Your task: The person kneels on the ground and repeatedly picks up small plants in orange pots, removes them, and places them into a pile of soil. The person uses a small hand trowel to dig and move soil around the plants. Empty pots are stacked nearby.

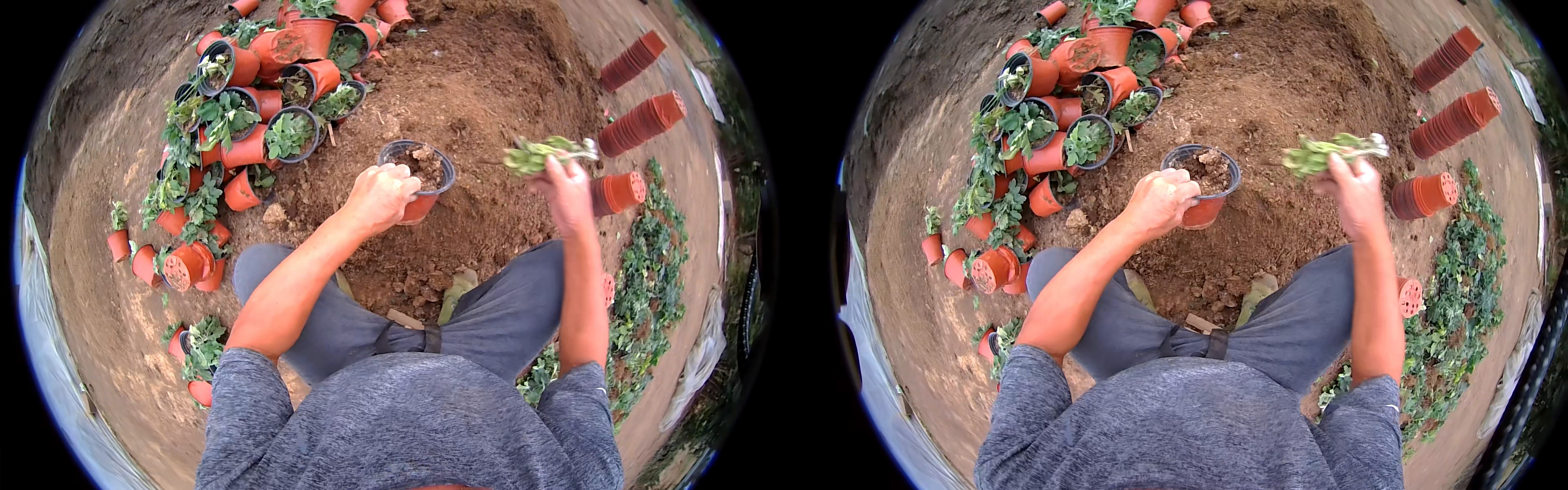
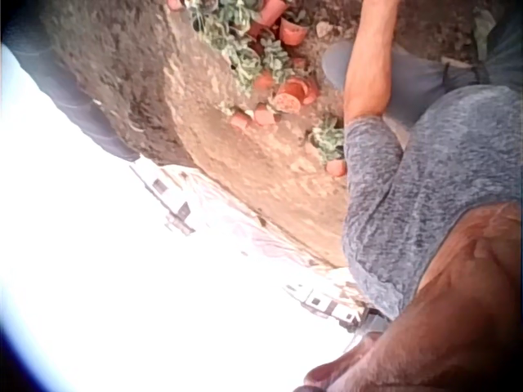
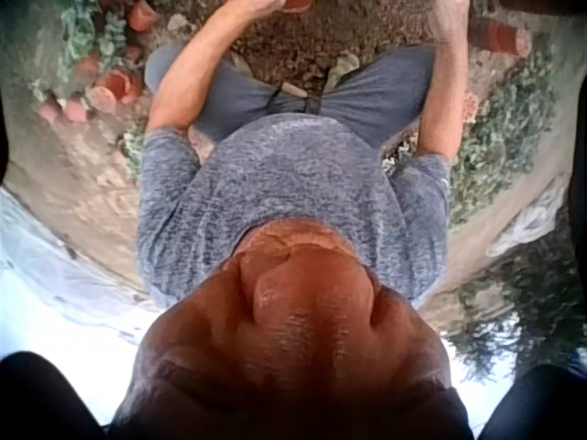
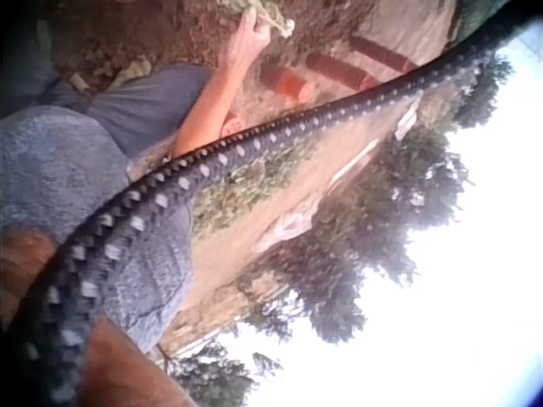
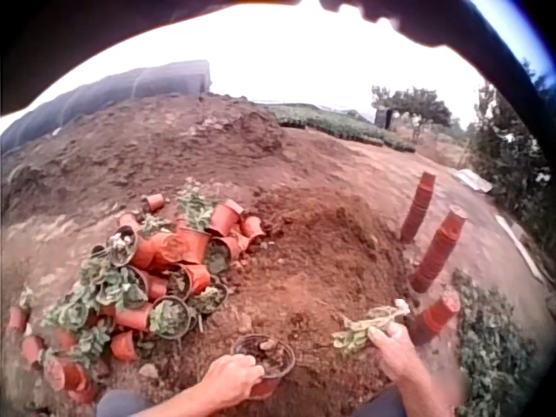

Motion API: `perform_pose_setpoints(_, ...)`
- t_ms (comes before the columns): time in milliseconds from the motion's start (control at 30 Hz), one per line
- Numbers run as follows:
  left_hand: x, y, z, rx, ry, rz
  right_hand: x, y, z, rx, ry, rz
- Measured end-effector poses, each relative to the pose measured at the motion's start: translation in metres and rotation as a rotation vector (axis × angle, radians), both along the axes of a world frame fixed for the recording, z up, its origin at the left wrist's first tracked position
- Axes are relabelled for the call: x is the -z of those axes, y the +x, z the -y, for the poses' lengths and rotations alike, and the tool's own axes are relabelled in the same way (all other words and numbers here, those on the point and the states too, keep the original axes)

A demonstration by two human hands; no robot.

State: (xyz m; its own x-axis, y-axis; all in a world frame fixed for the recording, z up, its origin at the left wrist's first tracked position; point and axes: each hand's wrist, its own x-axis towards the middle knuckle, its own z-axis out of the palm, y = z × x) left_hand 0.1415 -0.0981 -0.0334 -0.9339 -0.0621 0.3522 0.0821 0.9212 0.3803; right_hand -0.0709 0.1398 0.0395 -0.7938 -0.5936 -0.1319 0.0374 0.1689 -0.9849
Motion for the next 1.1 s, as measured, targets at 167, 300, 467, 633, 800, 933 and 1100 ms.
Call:
perform_pose_setpoints(167,-0.016,0.009,0.009,-0.073,0.097,-0.048,-0.037,-0.070,-0.143,0.442,-1.076,0.133)
perform_pose_setpoints(300,-0.056,0.005,0.009,-0.021,0.319,-0.090,-0.025,0.013,-0.068,0.333,-0.402,0.232)
perform_pose_setpoints(467,-0.134,-0.015,-0.015,0.106,0.354,-0.359,0.008,0.071,0.029,-0.059,-0.446,0.481)
perform_pose_setpoints(633,-0.081,-0.022,-0.034,-0.097,1.389,-0.103,0.036,0.085,0.064,-0.001,-0.706,0.768)
perform_pose_setpoints(800,-0.046,-0.021,-0.034,0.066,1.520,0.149,0.068,0.107,0.056,-0.119,-0.558,0.441)
perform_pose_setpoints(933,-0.015,-0.027,-0.042,-0.074,1.606,0.077,0.084,0.106,0.063,0.039,-0.482,0.480)
perform_pose_setpoints(1100,-0.028,-0.031,-0.037,-0.059,1.679,-0.106,0.078,0.099,0.070,-0.001,-0.573,0.374)
